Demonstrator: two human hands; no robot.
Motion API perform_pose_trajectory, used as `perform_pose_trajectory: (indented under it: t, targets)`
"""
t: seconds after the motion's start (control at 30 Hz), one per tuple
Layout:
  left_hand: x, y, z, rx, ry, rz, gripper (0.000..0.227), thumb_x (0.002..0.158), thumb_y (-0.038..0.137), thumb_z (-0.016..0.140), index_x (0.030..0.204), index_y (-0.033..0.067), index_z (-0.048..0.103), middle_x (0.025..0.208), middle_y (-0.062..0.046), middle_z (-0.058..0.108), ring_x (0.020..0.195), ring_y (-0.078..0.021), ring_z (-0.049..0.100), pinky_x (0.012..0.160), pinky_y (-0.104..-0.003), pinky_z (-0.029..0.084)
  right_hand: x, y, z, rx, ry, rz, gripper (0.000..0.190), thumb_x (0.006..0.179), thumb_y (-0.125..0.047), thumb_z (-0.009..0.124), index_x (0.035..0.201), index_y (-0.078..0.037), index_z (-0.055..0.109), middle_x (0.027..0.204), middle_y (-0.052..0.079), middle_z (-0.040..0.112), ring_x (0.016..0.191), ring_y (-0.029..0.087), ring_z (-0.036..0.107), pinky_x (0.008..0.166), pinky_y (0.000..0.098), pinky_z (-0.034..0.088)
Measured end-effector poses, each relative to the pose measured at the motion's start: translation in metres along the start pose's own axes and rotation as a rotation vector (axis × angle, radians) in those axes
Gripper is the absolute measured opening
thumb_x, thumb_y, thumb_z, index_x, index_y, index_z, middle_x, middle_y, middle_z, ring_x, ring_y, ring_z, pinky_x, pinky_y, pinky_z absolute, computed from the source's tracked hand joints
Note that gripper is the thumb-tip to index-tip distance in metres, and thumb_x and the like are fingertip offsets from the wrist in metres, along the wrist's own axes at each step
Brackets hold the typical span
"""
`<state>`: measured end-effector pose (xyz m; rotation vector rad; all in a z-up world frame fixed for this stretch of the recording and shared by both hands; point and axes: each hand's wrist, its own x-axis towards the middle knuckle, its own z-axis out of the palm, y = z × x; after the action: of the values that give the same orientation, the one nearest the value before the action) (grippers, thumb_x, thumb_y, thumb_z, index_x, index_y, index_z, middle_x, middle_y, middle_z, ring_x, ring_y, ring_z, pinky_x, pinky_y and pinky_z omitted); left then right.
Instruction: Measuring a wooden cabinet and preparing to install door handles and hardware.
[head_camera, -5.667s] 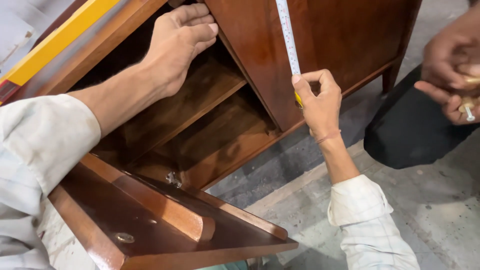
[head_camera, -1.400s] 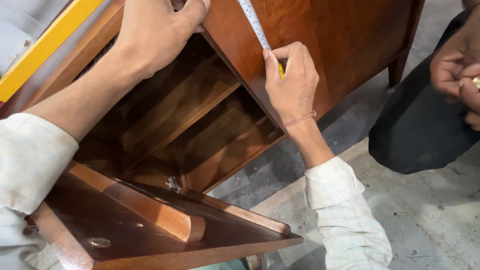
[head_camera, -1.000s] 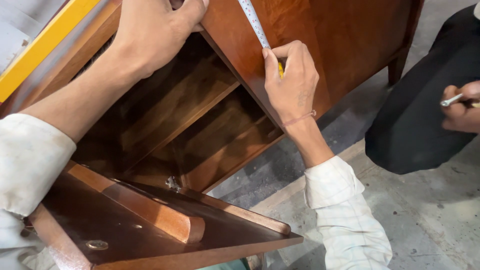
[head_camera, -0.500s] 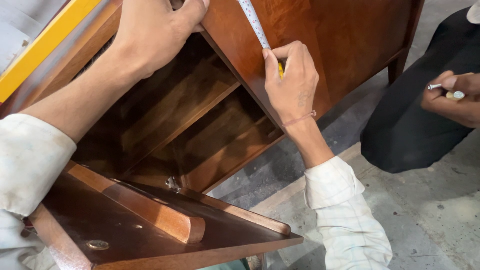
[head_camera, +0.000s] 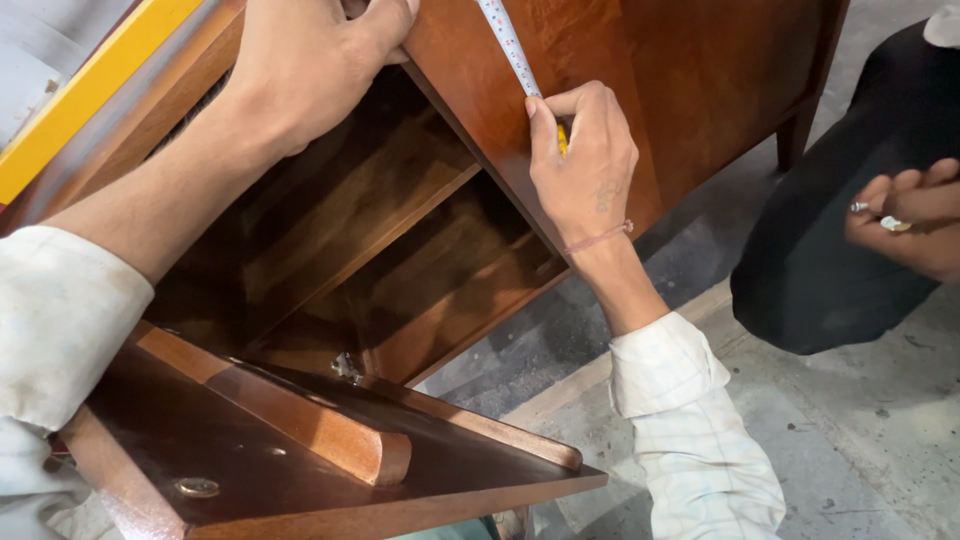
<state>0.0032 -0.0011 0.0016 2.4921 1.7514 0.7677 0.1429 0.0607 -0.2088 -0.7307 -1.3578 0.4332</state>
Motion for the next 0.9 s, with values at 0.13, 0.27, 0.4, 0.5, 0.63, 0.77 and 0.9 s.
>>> perform_pose_trajectory:
  t: [0.13,0.27,0.4,0.5,0.63,0.77,0.9]
  targets:
    - [0.001,0.003,0.001,0.002,0.008,-0.015,0.018,0.109,0.014,0.058,0.104,-0.0021,0.061,0.091,-0.003,0.064,0.085,-0.0133,0.07,0.079,-0.031,0.061,0.0,0.002,0.0,-0.005,-0.002,-0.017,0.02,0.101,-0.012,0.076,0.094,-0.003,0.06,0.09,0.011,0.062,0.077,0.027,0.061,0.068,0.0398,0.048]
    - [0.001,0.0,0.0,0.008,0.018,-0.01,0.017,0.109,0.013,0.058,0.103,-0.0025,0.061,0.091,-0.003,0.065,0.085,-0.0133,0.07,0.078,-0.03,0.063,0.0,0.001,0.002,-0.011,0.002,-0.011,0.02,0.101,-0.012,0.076,0.094,-0.003,0.06,0.09,0.011,0.063,0.078,0.027,0.062,0.068,0.04,0.049]
    - [-0.002,-0.006,0.004,-0.035,0.03,-0.014,0.016,0.108,0.011,0.059,0.103,-0.0034,0.061,0.09,-0.003,0.065,0.083,-0.0121,0.07,0.077,-0.029,0.065,-0.001,-0.001,0.001,0.007,0.009,0.012,0.02,0.101,-0.012,0.076,0.094,-0.003,0.06,0.092,0.011,0.063,0.08,0.029,0.063,0.07,0.0407,0.05]
    - [0.003,-0.011,0.003,-0.039,0.069,-0.018,0.016,0.107,0.012,0.062,0.106,-0.0036,0.062,0.09,-0.003,0.066,0.08,-0.0118,0.07,0.073,-0.028,0.062,0.001,0.004,0.003,0.003,0.027,-0.024,0.018,0.101,-0.012,0.076,0.094,-0.003,0.061,0.093,0.011,0.064,0.082,0.03,0.064,0.072,0.0411,0.051]
    - [-0.002,-0.022,0.004,0.02,0.085,-0.06,0.018,0.108,0.014,0.068,0.111,-0.0036,0.065,0.09,-0.005,0.068,0.078,-0.0127,0.069,0.07,-0.029,0.058,0.004,0.002,0.004,0.042,0.001,0.089,0.019,0.098,-0.014,0.077,0.093,-0.003,0.062,0.091,0.011,0.067,0.08,0.028,0.067,0.072,0.0393,0.053]
    - [0.0,-0.011,0.001,0.046,0.079,-0.054,0.019,0.107,0.013,0.068,0.114,-0.004,0.065,0.088,-0.008,0.065,0.077,-0.0148,0.066,0.069,-0.031,0.056,0.004,-0.003,-0.001,0.08,-0.024,0.113,0.016,0.096,-0.014,0.077,0.092,-0.003,0.065,0.09,0.011,0.069,0.08,0.026,0.069,0.072,0.0374,0.054]
    - [-0.001,-0.017,0.002,-0.015,0.071,-0.047,0.028,0.104,0.011,0.066,0.129,-0.0027,0.063,0.097,-0.009,0.071,0.08,-0.0151,0.07,0.073,-0.032,0.058,0.001,-0.008,-0.001,0.095,-0.026,0.114,0.016,0.096,-0.012,0.077,0.091,-0.002,0.065,0.09,0.01,0.068,0.079,0.024,0.068,0.073,0.0353,0.054]
